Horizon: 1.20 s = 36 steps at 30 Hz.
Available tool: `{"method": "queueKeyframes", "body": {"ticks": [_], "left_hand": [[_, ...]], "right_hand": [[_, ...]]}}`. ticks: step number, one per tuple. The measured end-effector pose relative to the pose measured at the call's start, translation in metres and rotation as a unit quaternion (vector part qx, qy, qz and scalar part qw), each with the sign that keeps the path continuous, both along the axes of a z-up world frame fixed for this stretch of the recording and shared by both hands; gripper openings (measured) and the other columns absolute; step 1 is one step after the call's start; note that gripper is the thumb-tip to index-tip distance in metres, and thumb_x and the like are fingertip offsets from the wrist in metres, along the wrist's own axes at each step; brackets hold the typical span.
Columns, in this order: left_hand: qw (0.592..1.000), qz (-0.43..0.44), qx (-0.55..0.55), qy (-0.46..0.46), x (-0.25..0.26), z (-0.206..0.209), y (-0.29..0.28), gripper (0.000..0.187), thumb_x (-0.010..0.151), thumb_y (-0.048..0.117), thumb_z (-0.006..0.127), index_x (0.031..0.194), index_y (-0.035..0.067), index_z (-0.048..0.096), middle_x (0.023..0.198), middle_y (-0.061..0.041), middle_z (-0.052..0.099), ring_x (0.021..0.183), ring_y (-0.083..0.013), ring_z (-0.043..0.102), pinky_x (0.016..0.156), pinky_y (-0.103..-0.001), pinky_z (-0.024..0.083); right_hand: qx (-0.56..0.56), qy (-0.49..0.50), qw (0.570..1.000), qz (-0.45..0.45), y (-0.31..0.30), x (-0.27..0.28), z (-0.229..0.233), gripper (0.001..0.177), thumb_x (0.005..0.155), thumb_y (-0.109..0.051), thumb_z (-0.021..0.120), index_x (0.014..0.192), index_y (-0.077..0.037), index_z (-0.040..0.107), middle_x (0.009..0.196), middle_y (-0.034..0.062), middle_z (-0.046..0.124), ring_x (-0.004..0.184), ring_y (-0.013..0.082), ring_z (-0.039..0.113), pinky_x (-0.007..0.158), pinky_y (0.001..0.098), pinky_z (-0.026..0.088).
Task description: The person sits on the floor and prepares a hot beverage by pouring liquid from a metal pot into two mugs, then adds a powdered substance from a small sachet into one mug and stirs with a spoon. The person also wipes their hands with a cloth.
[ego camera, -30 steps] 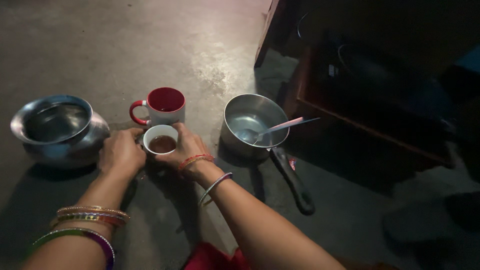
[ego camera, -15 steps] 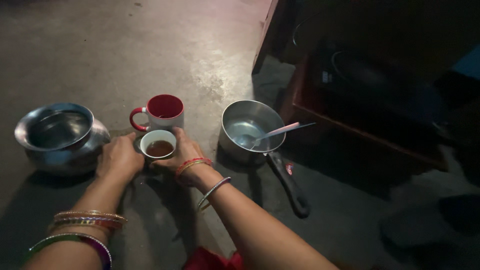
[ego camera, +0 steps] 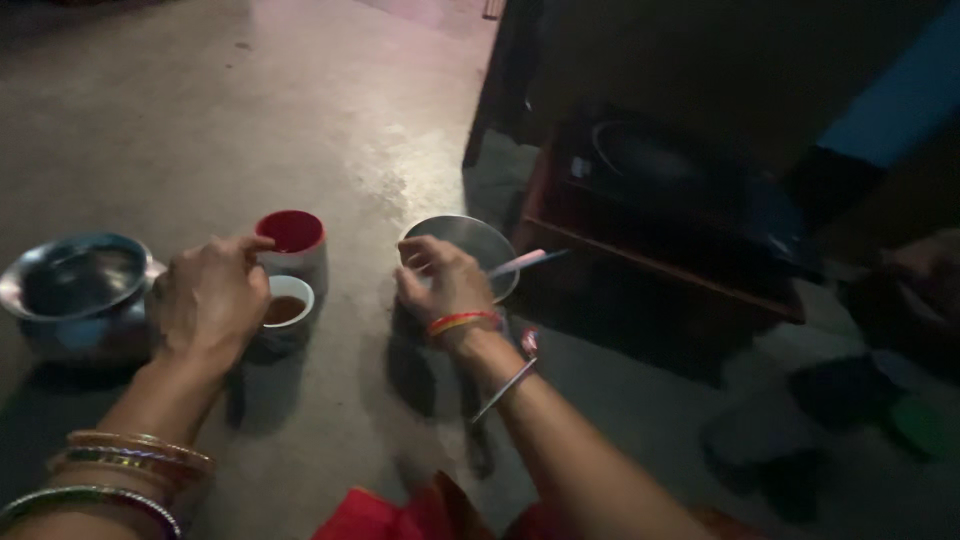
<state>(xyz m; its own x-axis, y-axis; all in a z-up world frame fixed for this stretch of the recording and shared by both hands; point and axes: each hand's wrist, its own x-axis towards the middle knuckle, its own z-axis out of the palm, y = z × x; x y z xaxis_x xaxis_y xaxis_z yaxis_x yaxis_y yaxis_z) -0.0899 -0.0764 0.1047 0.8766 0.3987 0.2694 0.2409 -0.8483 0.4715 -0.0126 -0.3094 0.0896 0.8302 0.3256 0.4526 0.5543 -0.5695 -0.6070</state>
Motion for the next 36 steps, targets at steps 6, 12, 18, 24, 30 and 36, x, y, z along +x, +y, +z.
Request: {"method": "queueKeyframes", "body": {"ticks": [6,12,18,24,30,36], "left_hand": [[0.991,-0.117,0.031,-0.061,0.002,0.0,-0.066,0.027,0.095,0.014,0.065,0.115,0.022,0.081,0.106,-0.013,0.079,0.093,-0.0323,0.077,0.095,-0.044,0.059],[0.949,-0.102,-0.237,0.179,0.016,-0.036,-0.141,0.034,0.099,0.041,0.064,0.113,0.012,0.076,0.098,-0.012,0.075,0.086,-0.0276,0.072,0.077,-0.043,0.058],[0.736,-0.143,-0.627,0.21,0.025,-0.055,-0.185,0.046,0.103,0.041,0.054,0.114,-0.003,0.063,0.088,-0.005,0.06,0.073,-0.0186,0.064,0.065,-0.033,0.062],[0.722,-0.094,-0.637,0.253,0.02,-0.05,-0.197,0.034,0.099,0.029,0.058,0.122,0.004,0.067,0.102,-0.005,0.064,0.077,-0.0122,0.065,0.067,-0.028,0.061],[0.7,-0.137,-0.662,0.23,0.023,-0.064,-0.191,0.018,0.099,0.018,0.062,0.106,0.002,0.063,0.082,-0.004,0.059,0.06,-0.01,0.055,0.048,-0.022,0.047],[0.706,-0.12,-0.664,0.216,0.042,-0.093,-0.161,0.008,0.095,0.011,0.065,0.097,0.003,0.066,0.075,-0.004,0.061,0.055,-0.0105,0.055,0.042,-0.022,0.042]], "right_hand": [[-0.239,0.157,0.929,-0.235,-0.052,-0.009,0.035,0.045,0.088,-0.058,0.069,0.101,-0.016,0.081,0.099,0.0109,0.08,0.096,0.0284,0.075,0.083,0.0424,0.057],[-0.267,0.282,0.89,-0.238,-0.049,-0.006,0.047,0.067,0.089,-0.072,0.059,0.106,-0.01,0.078,0.1,0.0144,0.082,0.096,0.0273,0.079,0.084,0.0397,0.058],[-0.266,0.255,0.891,-0.266,-0.074,0.003,0.036,0.066,0.076,-0.067,0.073,0.119,-0.017,0.072,0.115,0.0117,0.075,0.107,0.0271,0.072,0.09,0.0424,0.057],[-0.187,0.358,0.886,-0.229,-0.088,0.011,0.014,0.076,0.068,-0.065,0.079,0.122,-0.011,0.075,0.113,0.0123,0.082,0.105,0.0242,0.079,0.092,0.0376,0.061],[-0.079,0.414,0.891,-0.169,-0.084,0.017,-0.014,0.075,0.064,-0.055,0.083,0.125,-0.014,0.068,0.114,0.0127,0.08,0.101,0.0249,0.08,0.087,0.0394,0.064],[-0.094,0.377,0.907,-0.165,-0.066,0.018,-0.025,0.061,0.065,-0.058,0.084,0.114,-0.021,0.079,0.108,0.0072,0.08,0.098,0.0228,0.076,0.085,0.036,0.058]]}}
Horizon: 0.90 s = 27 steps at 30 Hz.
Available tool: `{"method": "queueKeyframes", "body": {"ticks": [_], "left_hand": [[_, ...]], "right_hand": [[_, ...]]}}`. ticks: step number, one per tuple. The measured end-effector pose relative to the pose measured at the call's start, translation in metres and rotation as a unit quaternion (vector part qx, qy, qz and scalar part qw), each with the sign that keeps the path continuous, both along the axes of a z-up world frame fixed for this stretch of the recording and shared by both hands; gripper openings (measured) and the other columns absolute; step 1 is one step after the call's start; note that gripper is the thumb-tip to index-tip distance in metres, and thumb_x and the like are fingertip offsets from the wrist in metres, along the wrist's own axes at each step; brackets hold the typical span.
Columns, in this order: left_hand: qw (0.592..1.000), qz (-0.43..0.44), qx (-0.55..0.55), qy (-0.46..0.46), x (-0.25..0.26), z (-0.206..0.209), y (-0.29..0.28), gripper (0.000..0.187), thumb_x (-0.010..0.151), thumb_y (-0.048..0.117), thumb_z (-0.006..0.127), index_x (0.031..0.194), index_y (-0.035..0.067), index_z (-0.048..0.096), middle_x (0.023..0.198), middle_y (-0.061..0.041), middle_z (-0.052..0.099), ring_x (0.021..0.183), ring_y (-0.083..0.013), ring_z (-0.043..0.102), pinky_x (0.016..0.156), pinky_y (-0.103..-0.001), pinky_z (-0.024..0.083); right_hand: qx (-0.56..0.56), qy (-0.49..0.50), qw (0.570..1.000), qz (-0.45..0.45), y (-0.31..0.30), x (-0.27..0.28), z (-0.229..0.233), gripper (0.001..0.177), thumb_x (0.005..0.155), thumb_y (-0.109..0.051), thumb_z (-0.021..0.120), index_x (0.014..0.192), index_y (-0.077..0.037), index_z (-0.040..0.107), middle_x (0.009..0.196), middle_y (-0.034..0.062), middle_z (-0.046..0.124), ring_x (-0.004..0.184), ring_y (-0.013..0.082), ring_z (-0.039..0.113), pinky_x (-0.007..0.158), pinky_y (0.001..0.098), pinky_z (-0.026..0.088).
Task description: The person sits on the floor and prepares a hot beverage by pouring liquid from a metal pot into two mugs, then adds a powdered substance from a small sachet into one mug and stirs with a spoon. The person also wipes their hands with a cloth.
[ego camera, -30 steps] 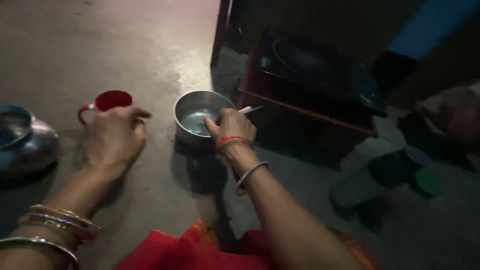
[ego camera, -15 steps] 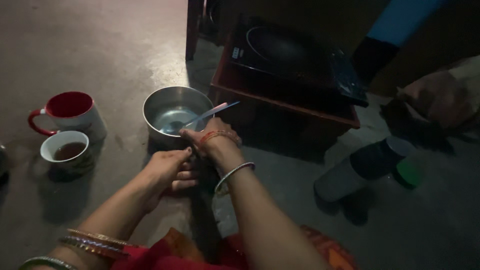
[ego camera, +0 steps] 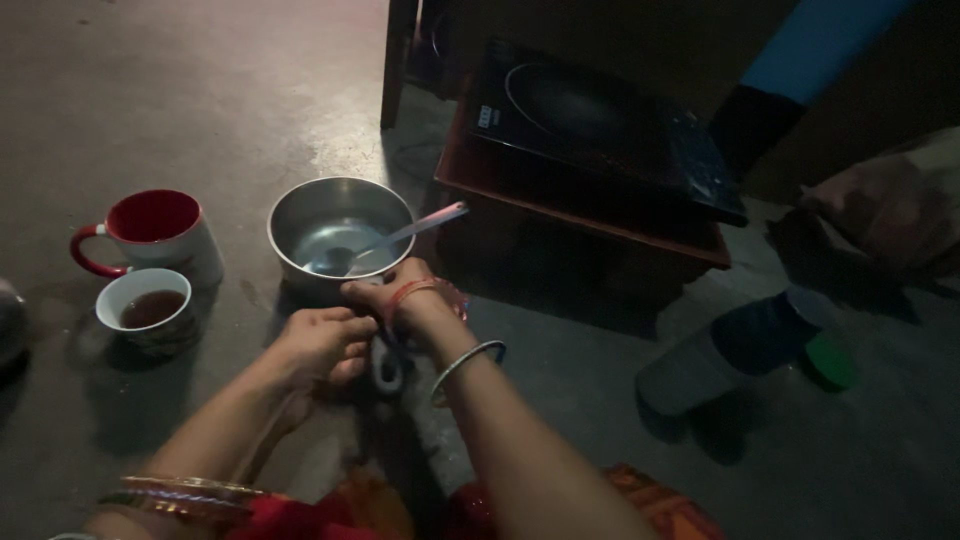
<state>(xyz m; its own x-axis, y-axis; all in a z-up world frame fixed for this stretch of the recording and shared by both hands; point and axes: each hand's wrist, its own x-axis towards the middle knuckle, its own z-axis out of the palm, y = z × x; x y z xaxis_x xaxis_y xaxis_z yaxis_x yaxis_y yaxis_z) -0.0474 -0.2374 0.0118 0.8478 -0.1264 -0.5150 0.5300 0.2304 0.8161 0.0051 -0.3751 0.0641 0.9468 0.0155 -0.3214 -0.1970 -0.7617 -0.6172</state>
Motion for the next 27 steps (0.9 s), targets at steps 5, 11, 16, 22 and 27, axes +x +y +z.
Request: {"method": "queueKeyframes", "body": {"ticks": [5,11,16,22,27], "left_hand": [[0.999,0.029,-0.041,-0.02,0.01,-0.007,0.033,0.006,0.096,0.007,0.067,0.094,0.003,0.064,0.079,-0.004,0.061,0.059,-0.0099,0.057,0.046,-0.023,0.048],[0.998,0.052,-0.019,0.018,0.011,0.007,0.049,0.009,0.094,0.002,0.059,0.099,-0.001,0.066,0.085,-0.009,0.069,0.067,-0.0147,0.067,0.054,-0.027,0.057],[0.999,0.034,-0.005,-0.019,0.014,0.012,0.056,0.013,0.098,0.008,0.06,0.102,-0.002,0.068,0.085,-0.007,0.068,0.066,-0.0128,0.063,0.051,-0.026,0.052],[0.997,0.059,0.048,-0.022,0.013,0.017,0.062,0.022,0.1,0.016,0.058,0.107,0.001,0.071,0.088,-0.008,0.071,0.067,-0.0129,0.065,0.049,-0.025,0.047],[0.878,0.104,0.407,-0.229,0.004,0.042,0.044,0.037,0.088,0.015,0.073,0.124,0.008,0.07,0.101,-0.012,0.073,0.086,-0.0259,0.069,0.072,-0.038,0.056]], "right_hand": [[0.049,-0.032,0.998,0.007,0.031,0.002,-0.002,0.049,0.067,-0.052,0.084,0.101,-0.016,0.083,0.095,0.0061,0.083,0.085,0.0186,0.079,0.079,0.0339,0.06],[0.121,-0.043,0.992,-0.008,0.048,0.009,-0.021,0.042,0.072,-0.042,0.084,0.101,-0.012,0.082,0.092,0.0071,0.081,0.078,0.0169,0.077,0.074,0.0345,0.06],[0.274,-0.03,0.961,0.007,0.059,0.028,-0.051,0.041,0.077,-0.035,0.081,0.101,-0.002,0.079,0.089,0.012,0.081,0.074,0.0186,0.076,0.068,0.0366,0.062],[0.226,-0.072,0.971,0.034,0.063,0.056,-0.078,0.045,0.09,-0.041,0.067,0.105,0.0,0.077,0.089,0.0141,0.079,0.076,0.0198,0.074,0.07,0.0363,0.059],[0.092,-0.216,0.972,0.027,0.044,0.063,-0.085,0.036,0.084,-0.035,0.069,0.102,-0.007,0.082,0.096,0.0154,0.079,0.085,0.024,0.074,0.078,0.0387,0.058]]}}
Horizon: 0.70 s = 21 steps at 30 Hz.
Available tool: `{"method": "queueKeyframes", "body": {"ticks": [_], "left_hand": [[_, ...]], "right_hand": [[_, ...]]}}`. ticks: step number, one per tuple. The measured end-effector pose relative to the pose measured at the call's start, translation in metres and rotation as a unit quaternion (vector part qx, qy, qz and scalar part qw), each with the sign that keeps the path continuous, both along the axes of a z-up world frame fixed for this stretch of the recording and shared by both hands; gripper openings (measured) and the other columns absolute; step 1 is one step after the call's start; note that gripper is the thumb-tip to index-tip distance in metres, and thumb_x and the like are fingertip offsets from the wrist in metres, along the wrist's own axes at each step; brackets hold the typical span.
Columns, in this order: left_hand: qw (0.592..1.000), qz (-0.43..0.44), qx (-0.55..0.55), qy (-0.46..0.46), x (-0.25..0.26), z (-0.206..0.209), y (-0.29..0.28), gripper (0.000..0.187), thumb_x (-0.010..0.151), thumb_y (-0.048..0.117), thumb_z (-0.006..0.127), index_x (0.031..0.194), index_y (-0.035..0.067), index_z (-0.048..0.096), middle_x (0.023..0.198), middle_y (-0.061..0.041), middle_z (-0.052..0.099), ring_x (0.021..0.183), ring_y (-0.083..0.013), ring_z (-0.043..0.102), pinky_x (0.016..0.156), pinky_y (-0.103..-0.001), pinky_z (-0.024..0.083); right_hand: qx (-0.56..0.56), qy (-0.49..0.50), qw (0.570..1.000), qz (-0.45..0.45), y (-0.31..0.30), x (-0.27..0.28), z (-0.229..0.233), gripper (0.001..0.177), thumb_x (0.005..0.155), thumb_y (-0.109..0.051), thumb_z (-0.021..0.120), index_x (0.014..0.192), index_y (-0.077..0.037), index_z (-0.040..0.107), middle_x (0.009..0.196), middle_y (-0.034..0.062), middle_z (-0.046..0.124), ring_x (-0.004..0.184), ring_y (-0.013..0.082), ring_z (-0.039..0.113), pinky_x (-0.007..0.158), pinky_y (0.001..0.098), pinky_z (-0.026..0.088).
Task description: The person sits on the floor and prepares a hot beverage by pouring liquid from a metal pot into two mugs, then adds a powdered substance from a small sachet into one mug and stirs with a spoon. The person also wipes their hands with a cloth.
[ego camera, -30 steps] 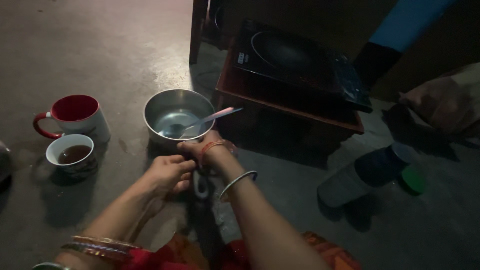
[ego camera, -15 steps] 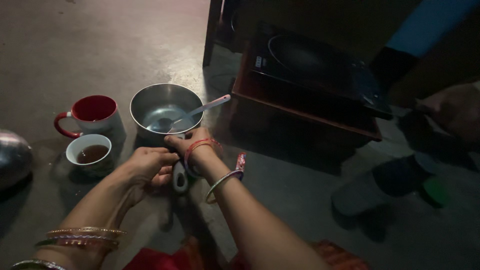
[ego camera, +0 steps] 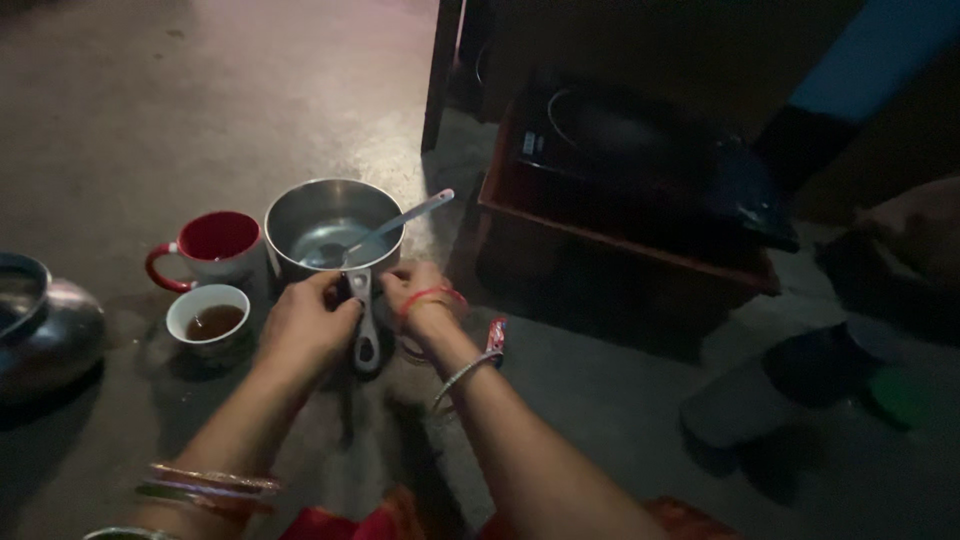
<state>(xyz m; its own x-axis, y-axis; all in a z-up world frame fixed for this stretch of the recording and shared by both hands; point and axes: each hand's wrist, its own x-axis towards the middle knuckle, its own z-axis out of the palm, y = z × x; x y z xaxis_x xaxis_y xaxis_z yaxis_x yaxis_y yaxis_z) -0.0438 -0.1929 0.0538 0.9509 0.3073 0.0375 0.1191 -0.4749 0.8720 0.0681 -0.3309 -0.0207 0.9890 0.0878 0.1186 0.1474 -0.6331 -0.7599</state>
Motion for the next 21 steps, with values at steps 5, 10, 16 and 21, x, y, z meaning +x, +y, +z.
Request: {"method": "queueKeyframes", "body": {"ticks": [5,10,16,21], "left_hand": [[0.948,0.002,0.245,-0.201,-0.023,0.039,-0.038,0.04,0.077,0.011,0.076,0.118,0.014,0.075,0.115,-0.013,0.07,0.11,-0.0346,0.062,0.094,-0.044,0.051],[0.936,-0.14,0.217,-0.238,-0.05,0.047,-0.088,0.025,0.08,0.009,0.07,0.103,0.014,0.078,0.112,-0.012,0.07,0.11,-0.0318,0.063,0.091,-0.041,0.052],[0.896,-0.224,0.299,-0.239,-0.053,0.032,-0.105,0.034,0.076,0.002,0.064,0.108,0.005,0.075,0.113,-0.017,0.066,0.112,-0.0329,0.061,0.095,-0.042,0.051],[0.916,-0.189,0.252,-0.251,-0.05,0.045,-0.096,0.031,0.078,0.003,0.064,0.106,0.008,0.077,0.115,-0.013,0.069,0.111,-0.0301,0.063,0.094,-0.042,0.05]], "right_hand": [[-0.13,0.111,0.982,-0.077,-0.05,-0.013,-0.007,0.04,0.086,-0.042,0.071,0.11,-0.011,0.076,0.103,0.0135,0.075,0.095,0.0297,0.076,0.082,0.0433,0.06],[-0.313,0.1,0.937,-0.117,-0.09,-0.033,-0.007,0.045,0.085,-0.036,0.075,0.125,-0.017,0.064,0.132,0.0159,0.054,0.128,0.0369,0.049,0.106,0.0461,0.044],[-0.332,0.124,0.932,-0.079,-0.098,-0.044,-0.014,0.041,0.087,-0.027,0.072,0.125,-0.015,0.064,0.14,0.0136,0.052,0.134,0.0381,0.045,0.113,0.0437,0.04],[-0.152,0.114,0.968,-0.166,-0.094,-0.035,-0.007,0.027,0.099,-0.018,0.062,0.126,-0.013,0.064,0.138,0.021,0.053,0.131,0.0399,0.051,0.107,0.0473,0.046]]}}
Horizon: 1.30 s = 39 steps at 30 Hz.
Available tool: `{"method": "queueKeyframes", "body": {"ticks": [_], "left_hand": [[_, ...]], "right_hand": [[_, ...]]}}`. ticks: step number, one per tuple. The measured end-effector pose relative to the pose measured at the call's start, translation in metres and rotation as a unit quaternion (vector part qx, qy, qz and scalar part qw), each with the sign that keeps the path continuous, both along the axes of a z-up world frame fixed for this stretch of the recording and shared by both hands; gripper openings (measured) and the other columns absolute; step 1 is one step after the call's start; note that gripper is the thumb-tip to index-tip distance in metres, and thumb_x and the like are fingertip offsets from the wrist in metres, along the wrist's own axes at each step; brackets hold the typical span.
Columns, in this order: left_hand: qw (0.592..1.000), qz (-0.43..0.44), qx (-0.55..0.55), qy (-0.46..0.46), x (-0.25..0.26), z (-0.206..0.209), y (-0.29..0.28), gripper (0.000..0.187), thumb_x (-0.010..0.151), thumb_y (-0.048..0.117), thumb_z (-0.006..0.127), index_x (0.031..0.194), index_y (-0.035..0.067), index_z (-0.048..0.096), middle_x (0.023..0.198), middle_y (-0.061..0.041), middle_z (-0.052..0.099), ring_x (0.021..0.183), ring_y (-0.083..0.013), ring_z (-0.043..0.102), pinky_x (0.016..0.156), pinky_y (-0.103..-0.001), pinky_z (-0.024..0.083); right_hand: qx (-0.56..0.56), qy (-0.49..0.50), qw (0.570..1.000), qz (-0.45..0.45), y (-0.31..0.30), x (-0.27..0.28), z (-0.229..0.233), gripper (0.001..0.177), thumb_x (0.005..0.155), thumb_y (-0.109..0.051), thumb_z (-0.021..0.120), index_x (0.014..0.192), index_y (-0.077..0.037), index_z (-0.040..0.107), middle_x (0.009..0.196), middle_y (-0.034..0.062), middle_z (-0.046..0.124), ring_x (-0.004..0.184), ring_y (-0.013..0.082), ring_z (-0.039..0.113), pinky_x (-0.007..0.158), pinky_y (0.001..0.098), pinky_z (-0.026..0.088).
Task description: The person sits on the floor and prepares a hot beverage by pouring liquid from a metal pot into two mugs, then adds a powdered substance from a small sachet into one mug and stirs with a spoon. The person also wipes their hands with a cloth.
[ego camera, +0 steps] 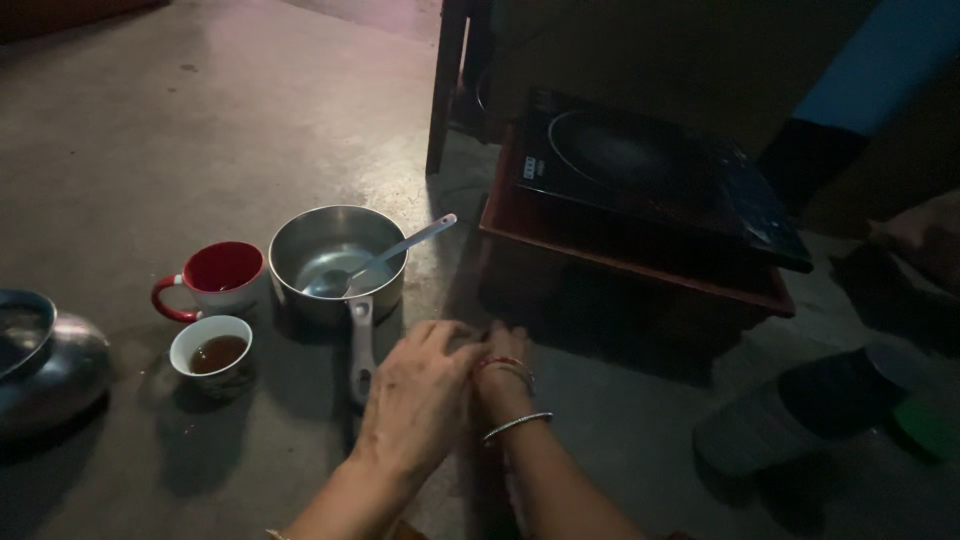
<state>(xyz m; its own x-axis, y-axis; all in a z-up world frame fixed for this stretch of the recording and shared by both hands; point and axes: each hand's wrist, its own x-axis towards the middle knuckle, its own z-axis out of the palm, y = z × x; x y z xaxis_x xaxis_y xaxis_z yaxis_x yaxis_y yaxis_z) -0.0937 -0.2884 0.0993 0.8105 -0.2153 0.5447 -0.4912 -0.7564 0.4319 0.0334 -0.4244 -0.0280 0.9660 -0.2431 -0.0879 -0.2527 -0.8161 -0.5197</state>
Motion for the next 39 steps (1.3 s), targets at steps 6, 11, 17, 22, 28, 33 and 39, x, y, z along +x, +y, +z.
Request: {"method": "queueKeyframes", "body": {"ticks": [6,11,17,22,28,33,39], "left_hand": [[0.998,0.064,-0.021,0.001,0.001,0.018,0.016,0.031,0.077,0.006,0.069,0.105,0.013,0.079,0.109,-0.009,0.072,0.103,-0.0277,0.066,0.092,-0.041,0.051],[0.979,0.158,-0.131,-0.011,0.013,0.019,0.05,0.027,0.084,0.007,0.069,0.107,0.015,0.08,0.104,-0.006,0.075,0.092,-0.0238,0.07,0.084,-0.037,0.055],[0.823,0.088,-0.505,0.247,0.036,0.006,0.093,0.034,0.102,0.021,0.056,0.131,0.012,0.071,0.095,-0.006,0.073,0.072,-0.011,0.06,0.065,-0.028,0.052],[0.776,0.045,-0.596,0.202,0.038,-0.015,0.115,0.033,0.104,0.019,0.052,0.124,0.001,0.072,0.103,-0.003,0.076,0.086,-0.0046,0.067,0.072,-0.021,0.054],[0.73,0.103,-0.64,0.218,0.053,-0.029,0.14,0.029,0.101,0.008,0.053,0.125,0.0,0.067,0.105,-0.009,0.075,0.088,-0.0149,0.074,0.073,-0.029,0.064],[0.778,0.123,-0.58,0.21,0.055,-0.039,0.143,0.031,0.098,0.008,0.055,0.125,0.005,0.07,0.099,-0.006,0.077,0.081,-0.0118,0.072,0.068,-0.028,0.059],[0.864,0.247,-0.416,0.142,0.058,-0.047,0.151,0.022,0.094,0.015,0.068,0.113,0.006,0.077,0.084,-0.007,0.078,0.073,-0.0121,0.071,0.067,-0.03,0.057]], "right_hand": [[-0.056,0.027,0.998,0.012,0.001,-0.021,0.024,0.061,0.075,-0.003,0.08,0.13,-0.013,0.055,0.14,0.0172,0.049,0.133,0.0371,0.049,0.108,0.0446,0.046],[0.06,-0.285,0.951,0.102,0.025,-0.021,0.073,0.052,0.076,-0.001,0.075,0.125,-0.011,0.059,0.117,0.0153,0.064,0.11,0.0344,0.064,0.093,0.0431,0.054],[0.31,-0.338,0.859,0.228,0.103,-0.035,0.142,0.049,0.08,0.0,0.077,0.126,-0.011,0.06,0.091,0.0027,0.073,0.084,0.013,0.074,0.074,0.0272,0.062],[0.397,-0.287,0.822,0.292,0.144,-0.059,0.156,0.05,0.081,0.003,0.075,0.127,-0.01,0.057,0.093,0.0041,0.072,0.084,0.013,0.074,0.073,0.0272,0.063],[0.361,-0.206,0.876,0.243,0.156,-0.039,0.133,0.043,0.085,0.003,0.067,0.125,-0.011,0.068,0.099,0.0059,0.077,0.089,0.0118,0.078,0.077,0.0265,0.065],[0.39,-0.168,0.855,0.298,0.163,-0.027,0.114,0.026,0.094,-0.007,0.067,0.119,-0.007,0.074,0.097,0.0091,0.081,0.086,0.011,0.076,0.076,0.0265,0.062],[0.379,-0.104,0.895,0.21,0.17,-0.027,0.111,0.015,0.092,-0.008,0.071,0.106,-0.002,0.076,0.089,0.0091,0.08,0.075,0.0117,0.074,0.068,0.0277,0.062]]}}
